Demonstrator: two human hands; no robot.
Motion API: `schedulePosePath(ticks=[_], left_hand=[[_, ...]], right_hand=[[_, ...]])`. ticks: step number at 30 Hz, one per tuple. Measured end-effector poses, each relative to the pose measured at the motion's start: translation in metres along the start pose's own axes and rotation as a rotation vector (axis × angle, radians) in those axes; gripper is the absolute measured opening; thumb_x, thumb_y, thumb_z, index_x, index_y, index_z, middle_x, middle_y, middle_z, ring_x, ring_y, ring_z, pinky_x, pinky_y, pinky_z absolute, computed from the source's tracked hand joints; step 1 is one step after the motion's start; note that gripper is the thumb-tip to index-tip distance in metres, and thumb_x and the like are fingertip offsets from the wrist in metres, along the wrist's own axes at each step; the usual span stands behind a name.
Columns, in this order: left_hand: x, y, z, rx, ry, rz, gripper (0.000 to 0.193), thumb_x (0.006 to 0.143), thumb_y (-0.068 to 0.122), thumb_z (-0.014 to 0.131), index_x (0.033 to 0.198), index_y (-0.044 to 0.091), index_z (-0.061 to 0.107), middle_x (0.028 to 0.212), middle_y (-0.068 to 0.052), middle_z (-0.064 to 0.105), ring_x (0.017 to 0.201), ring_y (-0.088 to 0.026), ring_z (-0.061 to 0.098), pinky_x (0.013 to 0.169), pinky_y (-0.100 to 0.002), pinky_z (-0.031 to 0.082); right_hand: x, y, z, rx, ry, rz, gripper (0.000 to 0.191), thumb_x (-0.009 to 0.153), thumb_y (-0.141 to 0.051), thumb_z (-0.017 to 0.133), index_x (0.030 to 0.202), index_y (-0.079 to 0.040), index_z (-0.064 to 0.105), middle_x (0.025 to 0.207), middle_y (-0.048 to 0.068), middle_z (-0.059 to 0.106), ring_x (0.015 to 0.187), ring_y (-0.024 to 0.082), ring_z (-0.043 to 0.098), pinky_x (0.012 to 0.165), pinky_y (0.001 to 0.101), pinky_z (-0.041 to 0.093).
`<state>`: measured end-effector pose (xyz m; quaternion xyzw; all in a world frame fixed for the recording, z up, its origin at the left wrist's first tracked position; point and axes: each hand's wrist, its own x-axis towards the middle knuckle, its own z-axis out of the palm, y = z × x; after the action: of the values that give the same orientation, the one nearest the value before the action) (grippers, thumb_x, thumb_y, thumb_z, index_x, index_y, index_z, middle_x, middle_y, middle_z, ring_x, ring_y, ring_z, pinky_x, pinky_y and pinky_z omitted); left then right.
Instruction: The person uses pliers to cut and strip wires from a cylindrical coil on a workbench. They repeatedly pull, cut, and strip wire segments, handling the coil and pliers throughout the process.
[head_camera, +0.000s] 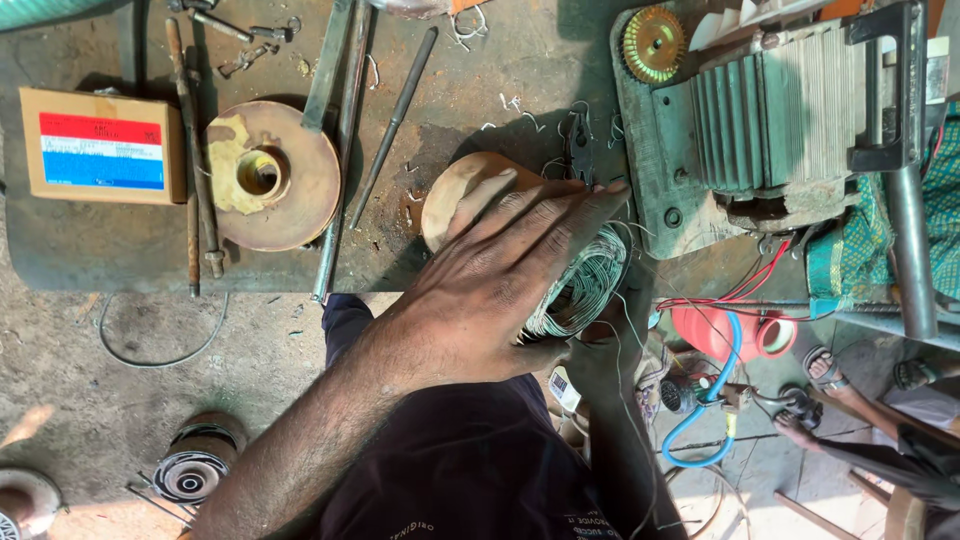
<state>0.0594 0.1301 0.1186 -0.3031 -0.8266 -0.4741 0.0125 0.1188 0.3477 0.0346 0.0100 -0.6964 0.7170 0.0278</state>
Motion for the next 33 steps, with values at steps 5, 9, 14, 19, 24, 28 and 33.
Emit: schedulePosePath(ticks=[5,9,14,19,24,28,33], left_hand=[[0.006,0.01,-0.001,0.025,-0.036,0.003,0.13,0.054,0.036,0.097,0.159,0.012,0.024,0.157,-0.013,0.042,0.15,-0.029,0.037,0.128,-0.056,0.019],[0.008,0.012,0.0,0.039,-0.079,0.01,0.13,0.053,0.034,0.097,0.158,0.013,0.024,0.156,-0.014,0.041,0.149,-0.03,0.036,0.127,-0.056,0.018],[0.006,0.008,-0.002,0.037,-0.097,0.042,0.128,0.059,0.036,0.095,0.16,0.013,0.021,0.16,-0.015,0.039,0.151,-0.031,0.034,0.129,-0.058,0.016],[0.002,-0.012,-0.013,-0.152,-0.112,0.201,0.126,0.074,0.069,0.081,0.162,0.009,0.013,0.166,-0.025,0.029,0.155,-0.036,0.028,0.128,-0.061,0.019],[0.007,-0.024,-0.012,-0.179,-0.08,0.047,0.073,0.106,0.058,0.053,0.164,0.016,0.038,0.166,-0.016,0.049,0.156,-0.032,0.044,0.132,-0.058,0.032],[0.007,-0.033,-0.017,-0.371,0.016,-0.057,0.061,0.108,0.052,0.05,0.156,0.013,0.05,0.151,-0.013,0.06,0.146,-0.027,0.055,0.127,-0.047,0.044],[0.009,-0.055,-0.029,-0.479,0.081,-0.024,0.055,0.113,0.042,0.053,0.155,0.007,0.048,0.156,-0.016,0.056,0.152,-0.028,0.049,0.13,-0.044,0.037]], right_hand=[[-0.002,-0.011,0.001,-0.072,-0.036,-0.028,0.116,0.077,-0.033,0.097,0.161,-0.005,0.022,0.156,0.01,0.043,0.144,0.022,0.05,0.118,0.0409,0.049],[-0.006,-0.011,0.001,-0.068,-0.008,-0.012,0.12,0.075,-0.039,0.098,0.161,-0.004,0.022,0.156,0.011,0.044,0.143,0.024,0.051,0.117,0.0411,0.051],[-0.014,-0.002,-0.004,0.029,-0.041,-0.09,0.124,0.076,-0.052,0.093,0.166,-0.008,0.019,0.163,0.009,0.041,0.149,0.023,0.049,0.119,0.04,0.054],[-0.018,-0.006,-0.014,-0.122,-0.099,-0.048,0.111,0.083,-0.043,0.088,0.164,-0.004,0.022,0.16,0.016,0.043,0.144,0.027,0.051,0.116,0.0408,0.052],[-0.015,-0.018,-0.009,-0.253,-0.178,-0.179,0.07,0.104,-0.014,0.066,0.161,-0.002,0.026,0.157,0.018,0.043,0.145,0.028,0.049,0.116,0.0405,0.048],[-0.009,-0.035,-0.004,-0.47,-0.129,-0.12,0.05,0.109,-0.001,0.053,0.158,-0.006,0.042,0.144,0.017,0.061,0.134,0.024,0.06,0.113,0.0381,0.049],[-0.001,-0.062,0.019,-0.352,-0.165,-0.322,0.05,0.109,0.002,0.046,0.158,-0.007,0.04,0.163,0.02,0.042,0.152,0.03,0.047,0.124,0.0418,0.042]])
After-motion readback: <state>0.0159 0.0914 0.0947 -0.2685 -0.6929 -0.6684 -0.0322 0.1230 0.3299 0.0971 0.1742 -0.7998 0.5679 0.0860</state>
